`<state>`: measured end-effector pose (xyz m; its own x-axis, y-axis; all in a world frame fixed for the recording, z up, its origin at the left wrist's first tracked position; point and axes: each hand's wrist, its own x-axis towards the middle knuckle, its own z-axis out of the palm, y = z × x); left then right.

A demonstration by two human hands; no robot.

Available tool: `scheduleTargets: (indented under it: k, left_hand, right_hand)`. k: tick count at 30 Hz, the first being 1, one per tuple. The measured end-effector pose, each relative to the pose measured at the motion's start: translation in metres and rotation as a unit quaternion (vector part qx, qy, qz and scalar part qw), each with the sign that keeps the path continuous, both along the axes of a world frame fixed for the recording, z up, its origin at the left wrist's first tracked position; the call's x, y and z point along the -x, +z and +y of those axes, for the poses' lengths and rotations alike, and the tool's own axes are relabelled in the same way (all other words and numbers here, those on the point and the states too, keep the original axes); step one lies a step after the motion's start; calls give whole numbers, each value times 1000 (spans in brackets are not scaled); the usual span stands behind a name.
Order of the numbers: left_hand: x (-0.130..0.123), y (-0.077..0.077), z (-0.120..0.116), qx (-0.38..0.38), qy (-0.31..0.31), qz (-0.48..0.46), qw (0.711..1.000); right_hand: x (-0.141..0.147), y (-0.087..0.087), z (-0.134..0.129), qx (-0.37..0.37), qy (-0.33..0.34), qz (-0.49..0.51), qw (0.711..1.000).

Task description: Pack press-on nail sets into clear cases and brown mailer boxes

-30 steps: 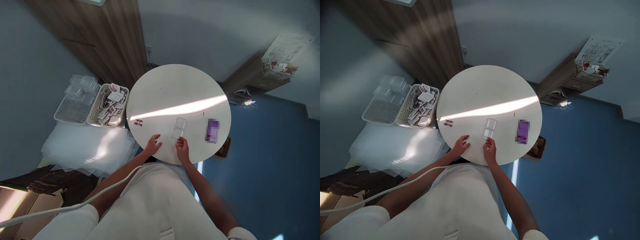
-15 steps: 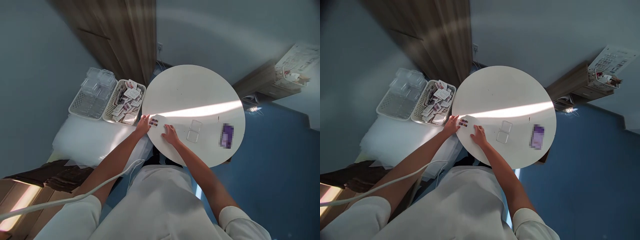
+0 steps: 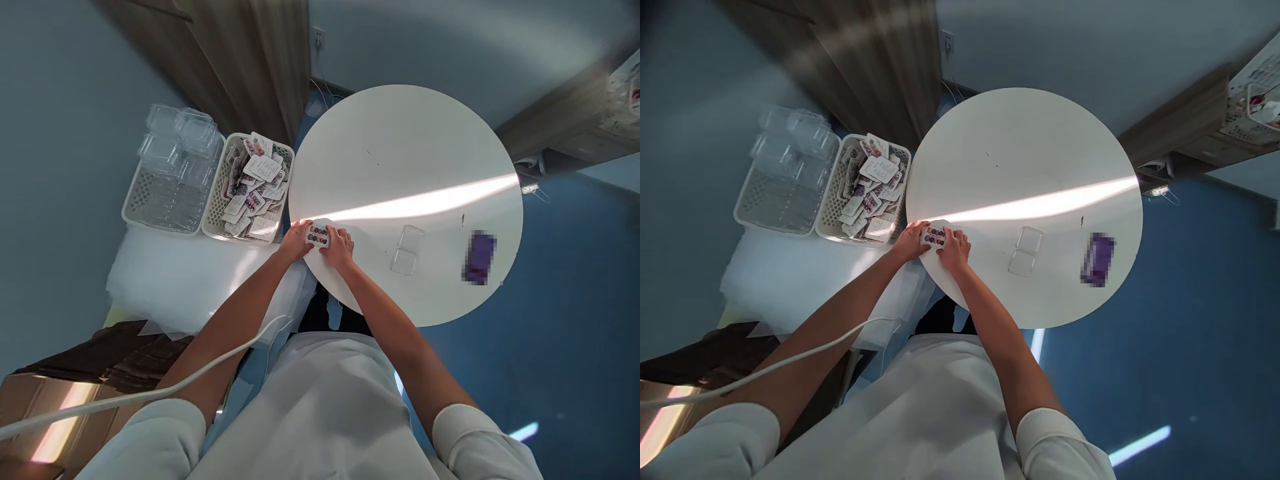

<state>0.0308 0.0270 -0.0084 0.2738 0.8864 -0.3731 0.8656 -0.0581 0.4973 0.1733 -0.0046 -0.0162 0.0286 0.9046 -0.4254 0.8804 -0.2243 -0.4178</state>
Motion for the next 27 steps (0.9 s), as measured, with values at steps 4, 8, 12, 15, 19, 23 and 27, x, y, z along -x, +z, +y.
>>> scheduleTargets:
  k: [4,8,12,15,19,23,27]
  left_hand:
    - [1,1,4,4,0,-23,1000]
    - [1,0,8,4,-5,-24,1000]
    - [1,-2,9,2,-13,-25,1000]
    - [1,-3,7,7,-12,-24,1000]
    - [2,-5,3,20,-6,-16,1000]
    - [3,-7,-3,-2,0,-43,999]
    - [3,-10,-10,-18,11,-69,997]
  right_hand:
    - [3,2,3,5,-19,1,1000]
    - [6,3,8,12,-33,3,999]
    - [7,4,11,25,-32,-1,999]
    - [7,5,10,21,-24,-3,1000]
    - [4,7,6,12,-5,2,1000]
    - [1,6,5,2,-2,6,1000]
    - [-2,3,1,-25,-3,24,999]
